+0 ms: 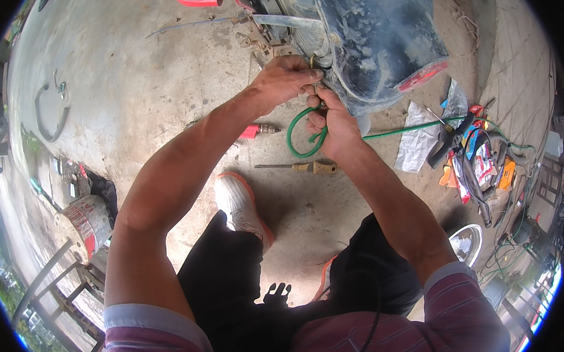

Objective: The person sits on the floor and connects a green hose to a valve on a large piece of equipment. They then attach a pressure gauge to the hose and check the pressure reading.

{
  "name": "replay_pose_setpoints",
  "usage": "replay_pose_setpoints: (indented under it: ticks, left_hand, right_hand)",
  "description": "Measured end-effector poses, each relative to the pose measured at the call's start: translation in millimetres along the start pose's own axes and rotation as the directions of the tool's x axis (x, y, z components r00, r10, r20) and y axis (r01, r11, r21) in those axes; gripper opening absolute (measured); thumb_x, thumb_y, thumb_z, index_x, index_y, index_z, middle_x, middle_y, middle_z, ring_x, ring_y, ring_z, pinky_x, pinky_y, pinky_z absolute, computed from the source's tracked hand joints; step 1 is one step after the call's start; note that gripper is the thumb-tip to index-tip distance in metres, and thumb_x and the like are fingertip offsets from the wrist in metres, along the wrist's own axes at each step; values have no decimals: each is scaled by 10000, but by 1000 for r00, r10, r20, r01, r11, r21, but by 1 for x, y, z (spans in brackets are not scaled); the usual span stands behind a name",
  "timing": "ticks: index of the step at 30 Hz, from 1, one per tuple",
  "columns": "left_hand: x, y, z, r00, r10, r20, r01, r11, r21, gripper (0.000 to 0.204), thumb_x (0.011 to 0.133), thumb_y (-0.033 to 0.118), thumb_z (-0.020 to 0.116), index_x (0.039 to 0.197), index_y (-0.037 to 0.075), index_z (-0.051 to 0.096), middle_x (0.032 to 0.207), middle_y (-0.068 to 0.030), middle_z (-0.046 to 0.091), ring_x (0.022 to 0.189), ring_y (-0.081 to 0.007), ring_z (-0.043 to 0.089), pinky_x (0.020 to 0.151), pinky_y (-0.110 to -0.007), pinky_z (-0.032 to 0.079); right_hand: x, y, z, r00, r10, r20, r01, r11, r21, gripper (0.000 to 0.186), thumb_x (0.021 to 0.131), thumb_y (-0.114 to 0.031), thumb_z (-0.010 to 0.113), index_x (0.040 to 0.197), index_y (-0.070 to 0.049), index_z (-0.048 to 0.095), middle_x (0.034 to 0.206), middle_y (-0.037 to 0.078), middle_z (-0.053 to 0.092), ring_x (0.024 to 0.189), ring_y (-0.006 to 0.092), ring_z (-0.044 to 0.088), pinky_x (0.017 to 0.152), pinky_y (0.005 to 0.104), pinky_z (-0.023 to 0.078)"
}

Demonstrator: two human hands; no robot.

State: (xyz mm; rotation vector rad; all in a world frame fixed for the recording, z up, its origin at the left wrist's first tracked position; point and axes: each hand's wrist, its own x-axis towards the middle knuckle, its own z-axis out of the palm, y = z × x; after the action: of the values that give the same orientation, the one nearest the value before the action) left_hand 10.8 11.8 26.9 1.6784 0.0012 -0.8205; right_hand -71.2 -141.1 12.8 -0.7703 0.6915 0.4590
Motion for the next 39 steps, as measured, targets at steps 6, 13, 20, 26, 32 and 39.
replay_pose_setpoints:
  ticks: [6,13,20,26,32,39]
  left_hand:
    - [-8,8,4,999,-25,-44,28,998,57,350,918,328,724,1017,-7,694,884,-57,715,863,-153,636,804,-318,508]
    - [8,6,6,920,364,146,-284,363,887,260,852,241,628,943,35,757,979,-149,759,931,-320,716,790,-414,563]
    - [-11,26,9,993,26,-115,23,915,403,316,858,261,648,1043,27,752,1079,-161,752,1035,-320,712,842,-386,561]
    - [-9,-2,-7,995,-54,87,67,986,-153,426,942,335,686,1207,1,674,1104,-94,731,1051,-204,680,937,-395,511]
    - [0,-6,-1,999,-29,19,30,999,-39,394,926,316,719,1171,8,690,1056,-91,736,955,-197,669,896,-378,515]
    - [-2,1,2,996,0,-94,11,993,117,350,876,307,697,1057,10,738,928,-96,752,889,-197,672,845,-345,526]
  right_hand:
    - [2,-1,-3,1000,-4,14,4,1000,3,193,1018,-302,634,1034,-113,668,820,-58,577,535,69,383,544,275,330]
    - [-2,0,0,1000,-10,-4,10,999,-34,190,1011,-307,648,990,-119,663,828,-45,587,528,81,401,540,283,340]
    - [-10,-3,3,1000,-12,-13,10,991,-131,188,995,-305,678,935,-130,647,852,-33,579,556,86,424,552,291,353]
    - [-4,2,-1,1000,6,-31,-8,998,-58,176,995,-300,682,1018,-125,673,872,-30,568,569,88,420,554,293,351]
    - [-6,1,1,1000,-7,4,7,998,-63,195,1015,-311,646,1053,-123,677,850,-43,569,557,78,409,548,281,348]
    - [-9,-2,3,1000,-3,28,5,998,-65,197,1016,-308,644,1047,-117,679,846,-56,570,547,74,398,547,276,340]
